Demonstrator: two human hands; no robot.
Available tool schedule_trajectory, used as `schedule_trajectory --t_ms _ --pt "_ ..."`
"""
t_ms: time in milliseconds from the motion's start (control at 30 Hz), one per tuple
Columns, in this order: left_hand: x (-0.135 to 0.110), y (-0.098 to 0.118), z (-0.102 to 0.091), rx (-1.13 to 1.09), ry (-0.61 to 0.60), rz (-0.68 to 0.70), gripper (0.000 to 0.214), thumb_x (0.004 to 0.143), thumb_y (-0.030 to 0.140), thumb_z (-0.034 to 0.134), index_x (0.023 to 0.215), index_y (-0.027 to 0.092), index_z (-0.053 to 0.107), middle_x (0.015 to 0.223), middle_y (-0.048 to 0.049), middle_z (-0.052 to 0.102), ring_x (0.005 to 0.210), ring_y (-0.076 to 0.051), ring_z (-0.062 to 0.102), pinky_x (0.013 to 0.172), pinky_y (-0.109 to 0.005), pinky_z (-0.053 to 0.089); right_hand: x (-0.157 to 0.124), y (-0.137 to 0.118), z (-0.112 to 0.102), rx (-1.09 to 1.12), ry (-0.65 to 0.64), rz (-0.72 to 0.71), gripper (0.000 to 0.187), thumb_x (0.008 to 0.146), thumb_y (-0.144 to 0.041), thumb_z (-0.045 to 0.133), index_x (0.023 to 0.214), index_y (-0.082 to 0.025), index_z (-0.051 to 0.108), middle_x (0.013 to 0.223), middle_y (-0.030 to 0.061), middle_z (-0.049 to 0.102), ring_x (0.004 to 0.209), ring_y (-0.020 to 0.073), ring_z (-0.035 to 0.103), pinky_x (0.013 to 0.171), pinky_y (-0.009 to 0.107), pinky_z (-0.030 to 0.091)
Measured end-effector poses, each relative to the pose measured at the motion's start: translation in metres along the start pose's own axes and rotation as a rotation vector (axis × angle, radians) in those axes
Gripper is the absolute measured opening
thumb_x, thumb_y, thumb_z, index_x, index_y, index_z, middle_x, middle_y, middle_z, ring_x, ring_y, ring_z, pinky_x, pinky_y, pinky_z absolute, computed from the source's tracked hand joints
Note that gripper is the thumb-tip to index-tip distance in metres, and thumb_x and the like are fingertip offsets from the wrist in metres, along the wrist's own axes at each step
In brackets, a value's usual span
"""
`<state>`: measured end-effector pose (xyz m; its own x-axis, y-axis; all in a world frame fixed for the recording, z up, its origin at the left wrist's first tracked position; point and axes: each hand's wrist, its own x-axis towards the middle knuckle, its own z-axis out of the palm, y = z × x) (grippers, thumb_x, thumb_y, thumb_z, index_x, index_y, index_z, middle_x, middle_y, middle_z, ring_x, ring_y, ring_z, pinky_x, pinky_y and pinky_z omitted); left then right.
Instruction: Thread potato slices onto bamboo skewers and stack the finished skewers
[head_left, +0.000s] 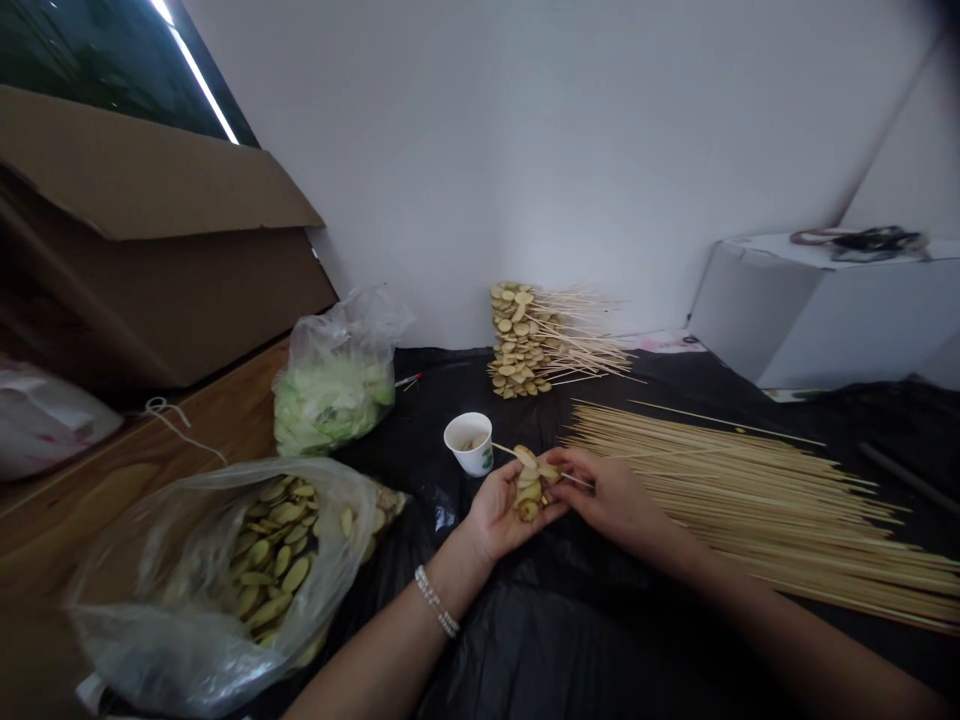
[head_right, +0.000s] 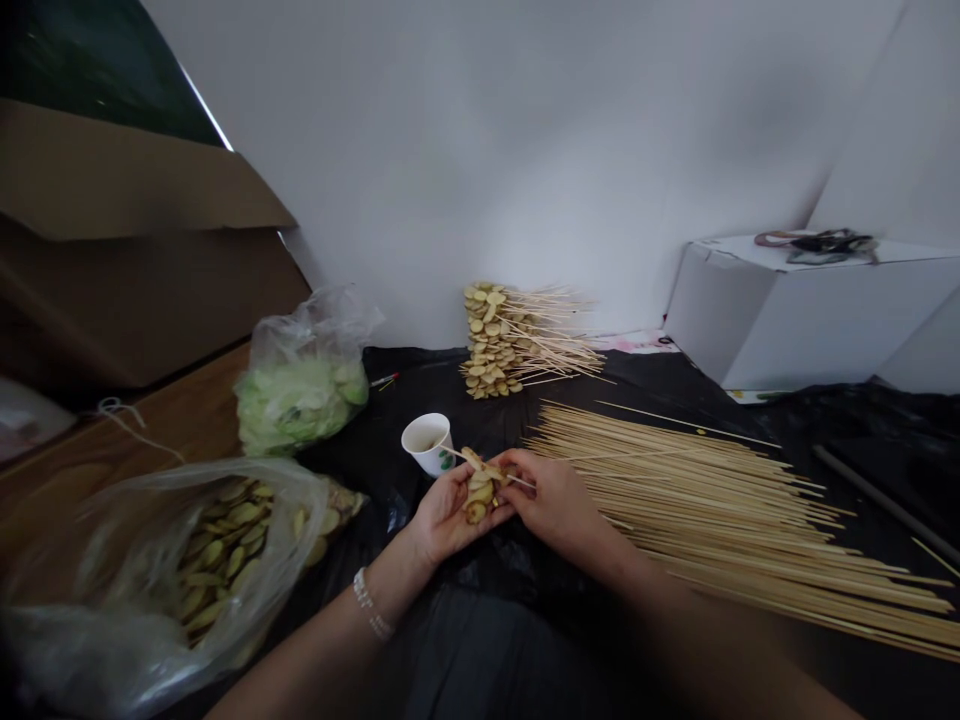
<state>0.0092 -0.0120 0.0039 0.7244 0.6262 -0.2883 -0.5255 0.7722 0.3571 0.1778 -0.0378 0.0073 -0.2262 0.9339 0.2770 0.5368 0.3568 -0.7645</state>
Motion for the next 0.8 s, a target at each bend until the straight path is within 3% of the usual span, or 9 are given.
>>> schedule_trajectory --t_ms 200,600,800 --pt "-0.0024 -0.0012 0.0023 0.024 -0.052 -0.032 0.046 0.091 0.028 0.035 0.13 0.008 0.048 0.105 -0.0124 0.067 0.09 -0.02 0.065 0.088 -0.038 0.045 -0.0042 -0.0068 0.0016 -0.167 -0.096 -0.064 0.017 0.081 -0.022 0.056 0.091 -0.024 0.07 0.085 0.0023 0.071 0.076 0.0172 0.063 0.069 0.027 0.044" --pt "0.0003 -0.0037 0.0001 0.062 -0.076 -0.045 0.052 0.088 0.029 0.039 0.133 0.005 0.045 0.11 -0.016 0.066 0.101 -0.024 0.062 0.088 -0.035 0.043 -0.0089 -0.0029 0.0071 -0.414 -0.119 -0.269 0.024 0.088 -0.023 0.045 0.099 -0.024 0.066 0.094 0.0046 0.07 0.081 0.0172 0.061 0.072 0.027 0.041" --pt "-0.0001 -0.0047 -0.0005 0.057 -0.081 -0.036 0.049 0.089 0.029 0.037 0.132 0.007 0.046 0.102 -0.0127 0.069 0.092 -0.021 0.065 0.086 -0.034 0.045 -0.0083 -0.0014 0.006 -0.403 -0.101 -0.227 0.023 0.085 -0.02 0.045 0.094 -0.021 0.066 0.087 0.0057 0.07 0.08 0.0171 0.061 0.072 0.026 0.042"
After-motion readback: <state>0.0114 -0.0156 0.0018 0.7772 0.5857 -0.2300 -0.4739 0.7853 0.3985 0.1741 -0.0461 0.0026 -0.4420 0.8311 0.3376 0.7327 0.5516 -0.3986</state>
